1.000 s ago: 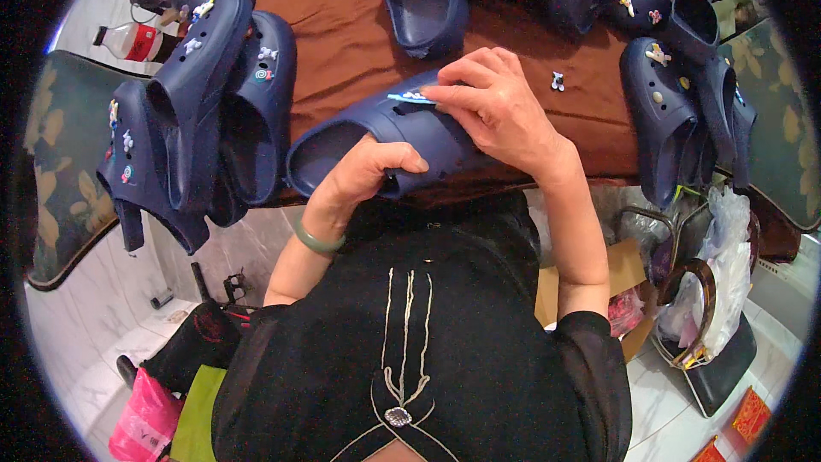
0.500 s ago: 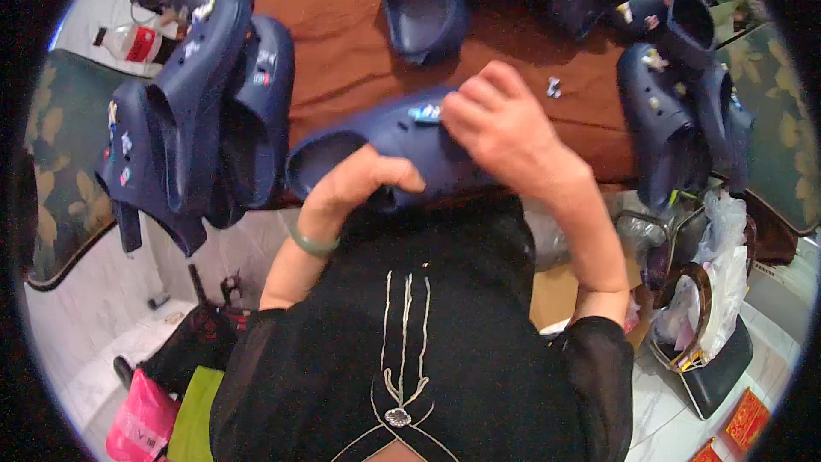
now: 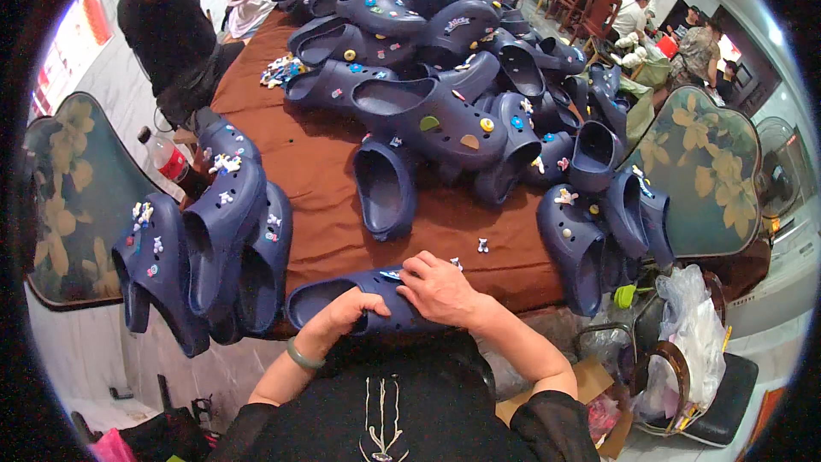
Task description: Attaching decorative charms to the holes of clogs.
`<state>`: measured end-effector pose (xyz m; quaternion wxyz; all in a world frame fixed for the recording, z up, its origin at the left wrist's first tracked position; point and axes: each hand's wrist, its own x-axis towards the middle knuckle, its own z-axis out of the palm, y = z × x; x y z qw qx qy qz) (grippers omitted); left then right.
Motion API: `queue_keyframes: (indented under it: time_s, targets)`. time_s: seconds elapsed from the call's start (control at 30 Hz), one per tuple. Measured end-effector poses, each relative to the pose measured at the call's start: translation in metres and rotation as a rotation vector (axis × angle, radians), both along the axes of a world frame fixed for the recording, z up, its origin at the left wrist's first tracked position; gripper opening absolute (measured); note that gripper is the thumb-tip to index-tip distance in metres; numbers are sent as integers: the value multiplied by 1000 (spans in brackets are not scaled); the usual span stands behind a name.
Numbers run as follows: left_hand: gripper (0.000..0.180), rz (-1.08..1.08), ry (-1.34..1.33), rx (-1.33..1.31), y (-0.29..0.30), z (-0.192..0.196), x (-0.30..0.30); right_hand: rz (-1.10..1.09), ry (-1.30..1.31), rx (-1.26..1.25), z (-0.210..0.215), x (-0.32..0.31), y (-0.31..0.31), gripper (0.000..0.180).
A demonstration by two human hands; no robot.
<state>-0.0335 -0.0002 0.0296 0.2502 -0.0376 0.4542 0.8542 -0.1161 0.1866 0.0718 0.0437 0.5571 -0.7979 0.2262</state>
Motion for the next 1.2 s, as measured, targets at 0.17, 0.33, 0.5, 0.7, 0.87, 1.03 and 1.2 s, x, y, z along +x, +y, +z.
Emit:
queue_keyframes:
  time_s: [0.17, 0.33, 0.5, 0.7, 0.87, 1.03, 1.2]
  targets:
    - [37, -10, -30, -4, -4, 4, -3, -145, -129, -210, -19, -6, 0, 12]
    - [38, -6, -9, 4, -3, 17, -5, -134, -203, -192, -22, -12, 1, 13]
    - [42, 25, -23, 13, 0, 18, -2, -48, 1, -120, -17, -12, 4, 14]
    - [44, 23, -40, 10, 0, 9, 0, 173, 93, -54, 2, -17, -3, 16]
    - [41, 33, -18, -1, 1, 0, 2, 337, 198, 29, 1, -18, -10, 14]
    - [33, 32, -12, -20, 1, 5, 3, 289, 200, 31, 2, -15, 2, 13]
    - [31, -3, -19, 43, -1, -1, 3, 295, 114, 16, 1, -20, -10, 12]
